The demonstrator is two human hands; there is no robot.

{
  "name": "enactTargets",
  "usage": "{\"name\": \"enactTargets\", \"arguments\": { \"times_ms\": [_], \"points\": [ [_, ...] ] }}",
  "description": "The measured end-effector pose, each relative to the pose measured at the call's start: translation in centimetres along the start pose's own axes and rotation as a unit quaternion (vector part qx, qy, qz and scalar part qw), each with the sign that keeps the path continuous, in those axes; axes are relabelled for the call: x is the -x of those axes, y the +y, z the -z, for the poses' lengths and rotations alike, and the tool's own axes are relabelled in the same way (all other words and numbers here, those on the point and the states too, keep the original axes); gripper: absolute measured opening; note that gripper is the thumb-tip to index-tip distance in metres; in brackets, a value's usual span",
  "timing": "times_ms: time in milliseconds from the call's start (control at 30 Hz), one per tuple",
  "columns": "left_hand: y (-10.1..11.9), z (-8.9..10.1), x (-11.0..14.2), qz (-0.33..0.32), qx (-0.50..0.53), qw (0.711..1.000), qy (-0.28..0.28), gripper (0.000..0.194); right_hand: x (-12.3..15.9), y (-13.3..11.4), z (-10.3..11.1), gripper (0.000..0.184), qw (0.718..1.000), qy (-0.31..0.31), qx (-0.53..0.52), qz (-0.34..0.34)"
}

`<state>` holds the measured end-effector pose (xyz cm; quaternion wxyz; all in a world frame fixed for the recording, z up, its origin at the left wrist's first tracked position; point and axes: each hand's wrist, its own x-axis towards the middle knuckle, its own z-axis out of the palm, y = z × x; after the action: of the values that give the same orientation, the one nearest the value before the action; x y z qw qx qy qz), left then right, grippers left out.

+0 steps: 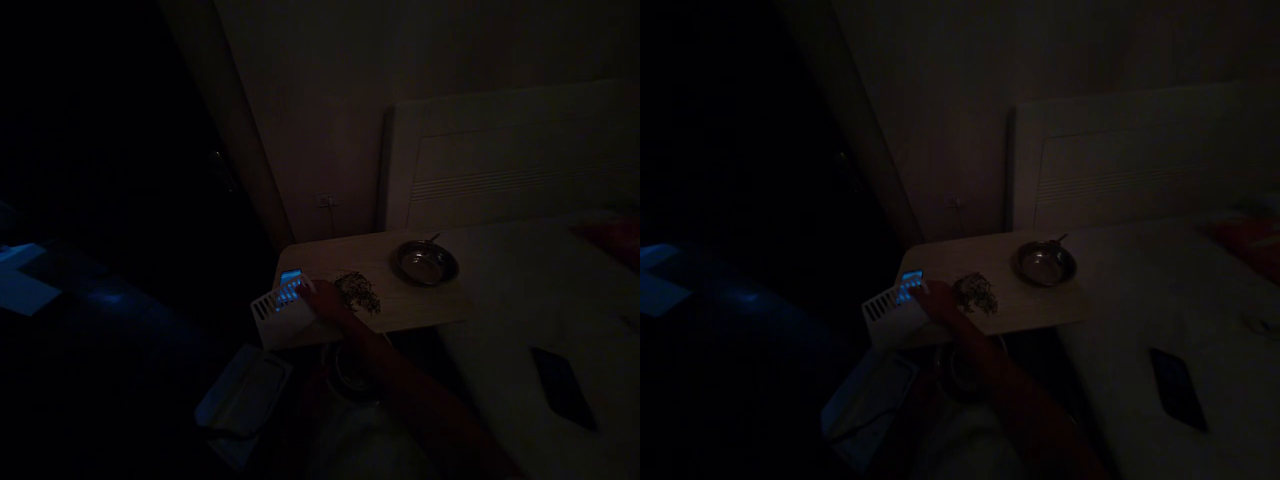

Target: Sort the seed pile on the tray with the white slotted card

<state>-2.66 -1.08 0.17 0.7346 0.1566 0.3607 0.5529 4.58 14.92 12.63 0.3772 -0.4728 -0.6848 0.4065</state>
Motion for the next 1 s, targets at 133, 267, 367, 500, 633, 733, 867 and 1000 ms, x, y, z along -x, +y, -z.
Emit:
{"name": "enactTargets", "arguments": {
  "times_ms": [133, 267, 367, 500, 633, 733, 867, 1000],
  "points": [
    [-0.3, 0.0, -0.1, -0.019, 0.006, 1.000, -0.004, 0.050, 4.0, 0.8, 4.8, 0.042, 0.981, 0.118, -0.151, 0.009],
    [-0.3, -0.1, -0.4, -0.022, 0.008, 1.000, -0.013, 0.049, 10.2, 3.9, 10.2, 0.040, 0.950, 0.240, -0.199, -0.032],
    [-0.2, 0.0, -0.4, -0.019, 0.009, 1.000, -0.020, 0.047, 14.4, 6.9, 12.6, 0.042, 0.915, 0.365, -0.151, -0.081],
    [0.0, 0.4, -0.5, -0.019, 0.009, 1.000, -0.017, 0.048, 17.0, 9.4, 13.4, 0.044, 0.903, 0.404, -0.112, -0.093],
    [0.0, 0.8, -0.8, 0.004, 0.002, 1.000, 0.008, 0.035, 17.0, 9.6, 13.3, 0.047, 0.914, 0.389, -0.073, -0.086],
    [-0.2, 0.9, -0.9, -0.002, 0.004, 1.000, 0.009, 0.037, 17.0, 9.5, 13.3, 0.048, 0.933, 0.342, -0.084, -0.075],
    [-0.5, 1.4, -0.9, -0.014, -0.006, 0.999, 0.031, 0.036, 17.2, 9.8, 14.3, 0.047, 0.916, 0.369, -0.119, -0.100],
    [-0.9, 2.0, -1.0, -0.004, -0.011, 0.999, 0.033, 0.031, 17.3, 10.4, 16.0, 0.045, 0.872, 0.465, -0.105, -0.110]
  ]
}}
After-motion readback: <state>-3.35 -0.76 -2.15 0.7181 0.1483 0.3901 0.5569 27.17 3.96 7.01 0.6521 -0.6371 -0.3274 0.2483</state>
